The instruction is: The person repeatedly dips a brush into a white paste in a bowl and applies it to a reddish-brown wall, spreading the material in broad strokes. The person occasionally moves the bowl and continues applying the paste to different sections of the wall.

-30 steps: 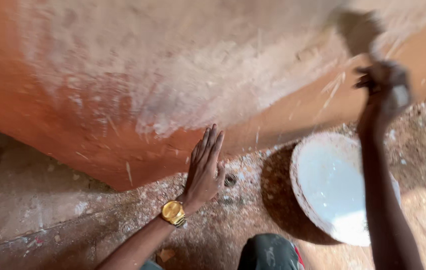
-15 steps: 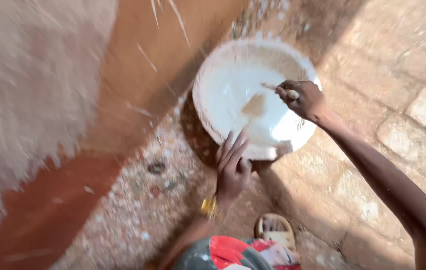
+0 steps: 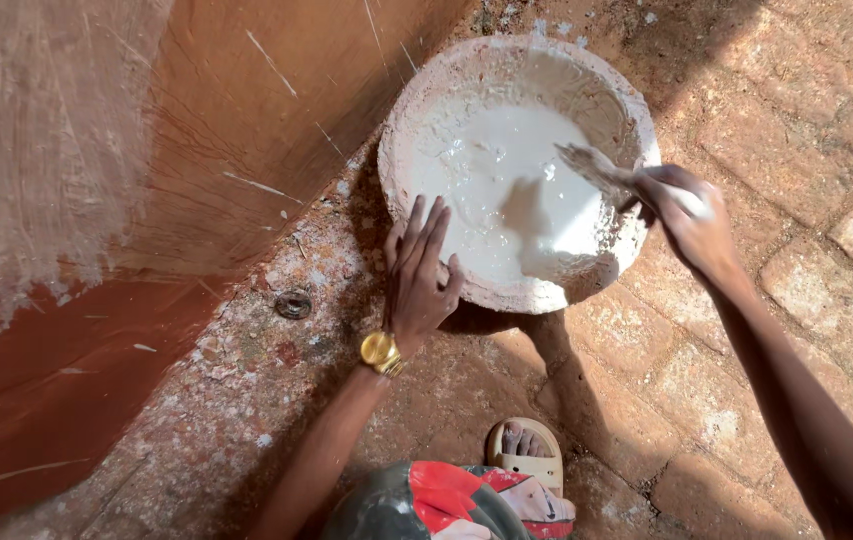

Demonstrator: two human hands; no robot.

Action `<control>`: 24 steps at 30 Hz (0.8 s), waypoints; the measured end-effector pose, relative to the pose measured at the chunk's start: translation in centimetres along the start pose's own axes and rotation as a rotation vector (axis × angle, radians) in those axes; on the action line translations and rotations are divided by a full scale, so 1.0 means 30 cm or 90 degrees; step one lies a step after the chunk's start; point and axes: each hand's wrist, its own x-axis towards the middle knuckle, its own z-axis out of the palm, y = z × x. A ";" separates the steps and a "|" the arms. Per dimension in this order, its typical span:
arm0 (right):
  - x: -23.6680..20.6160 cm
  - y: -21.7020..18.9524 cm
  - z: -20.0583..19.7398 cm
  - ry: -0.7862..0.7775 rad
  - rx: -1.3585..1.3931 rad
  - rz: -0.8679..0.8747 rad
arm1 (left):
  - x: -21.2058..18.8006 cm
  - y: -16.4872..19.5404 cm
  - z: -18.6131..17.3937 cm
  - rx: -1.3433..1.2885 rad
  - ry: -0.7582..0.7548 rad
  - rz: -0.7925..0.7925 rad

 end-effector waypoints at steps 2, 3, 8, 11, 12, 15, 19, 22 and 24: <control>-0.051 0.017 -0.004 0.029 0.123 0.000 | -0.028 -0.006 -0.023 -0.003 0.018 -0.055; -0.095 0.035 0.001 0.016 0.231 0.001 | -0.048 0.002 -0.032 -0.014 0.019 -0.086; -0.160 0.120 0.037 0.046 0.235 0.022 | -0.089 0.046 -0.116 0.041 0.061 -0.062; -0.134 0.142 0.043 0.053 0.228 0.020 | -0.069 0.076 -0.254 0.098 0.105 -0.014; -0.128 0.138 0.045 0.067 0.267 0.008 | -0.064 0.098 -0.313 0.120 0.129 -0.008; -0.109 0.084 0.062 0.060 0.269 -0.108 | -0.075 0.192 -0.511 0.112 0.355 0.026; -0.028 -0.118 0.139 0.059 0.468 -0.135 | -0.074 0.266 -0.787 0.219 0.474 -0.058; 0.035 -0.368 0.190 -0.010 0.528 -0.252 | 0.010 0.224 -0.960 0.234 0.512 -0.103; 0.066 -0.602 0.205 -0.048 0.535 -0.345 | 0.090 0.191 -1.058 0.110 0.592 -0.097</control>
